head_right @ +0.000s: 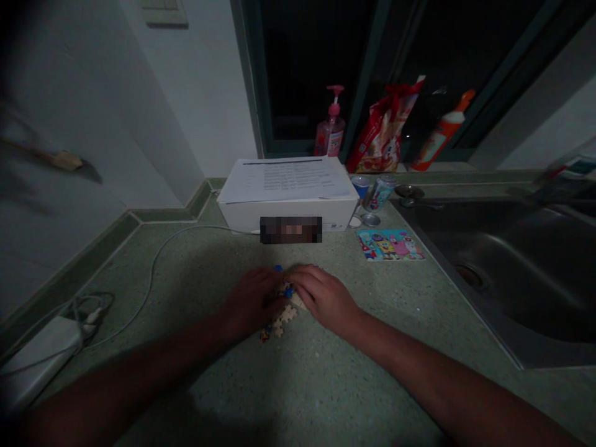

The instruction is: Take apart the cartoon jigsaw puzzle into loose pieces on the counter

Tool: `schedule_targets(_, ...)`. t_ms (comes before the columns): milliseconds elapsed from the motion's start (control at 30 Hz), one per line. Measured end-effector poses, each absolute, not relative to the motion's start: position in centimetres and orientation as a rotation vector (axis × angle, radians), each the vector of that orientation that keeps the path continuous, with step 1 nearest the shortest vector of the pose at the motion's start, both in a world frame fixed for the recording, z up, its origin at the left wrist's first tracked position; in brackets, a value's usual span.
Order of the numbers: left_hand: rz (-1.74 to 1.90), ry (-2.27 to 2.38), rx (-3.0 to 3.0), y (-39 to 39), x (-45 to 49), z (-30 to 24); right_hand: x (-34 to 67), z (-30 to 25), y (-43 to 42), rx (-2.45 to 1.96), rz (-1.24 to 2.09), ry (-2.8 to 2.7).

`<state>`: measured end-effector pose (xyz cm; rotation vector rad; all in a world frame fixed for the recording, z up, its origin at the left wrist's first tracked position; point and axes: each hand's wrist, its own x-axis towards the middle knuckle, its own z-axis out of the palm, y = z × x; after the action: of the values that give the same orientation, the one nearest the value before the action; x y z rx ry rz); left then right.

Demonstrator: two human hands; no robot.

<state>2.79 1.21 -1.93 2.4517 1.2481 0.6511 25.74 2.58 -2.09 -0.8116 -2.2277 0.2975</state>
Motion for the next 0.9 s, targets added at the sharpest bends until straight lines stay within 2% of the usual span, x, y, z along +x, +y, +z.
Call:
schedule_targets(133,0.696,1.195,2.467,1.3,2.8,-2.0,25.6,-1.5,2.2,-0.849,0.277,-2.207)
schedule_targets(467,0.768,1.248,2.346,1.4,2.4,-2.5,26.2,-1.3,-0.3,-1.387,0.11,-2.335)
schedule_targets(667,0.871,1.27,2.311,1.4,2.4,-2.3,26.2,-1.2,-0.1,-1.352,0.213,-2.364)
schedule_targets(900,0.765,1.197,2.406,1.4,2.6,-2.2,26.1,-1.7,0.9,-1.194,0.258,-2.362)
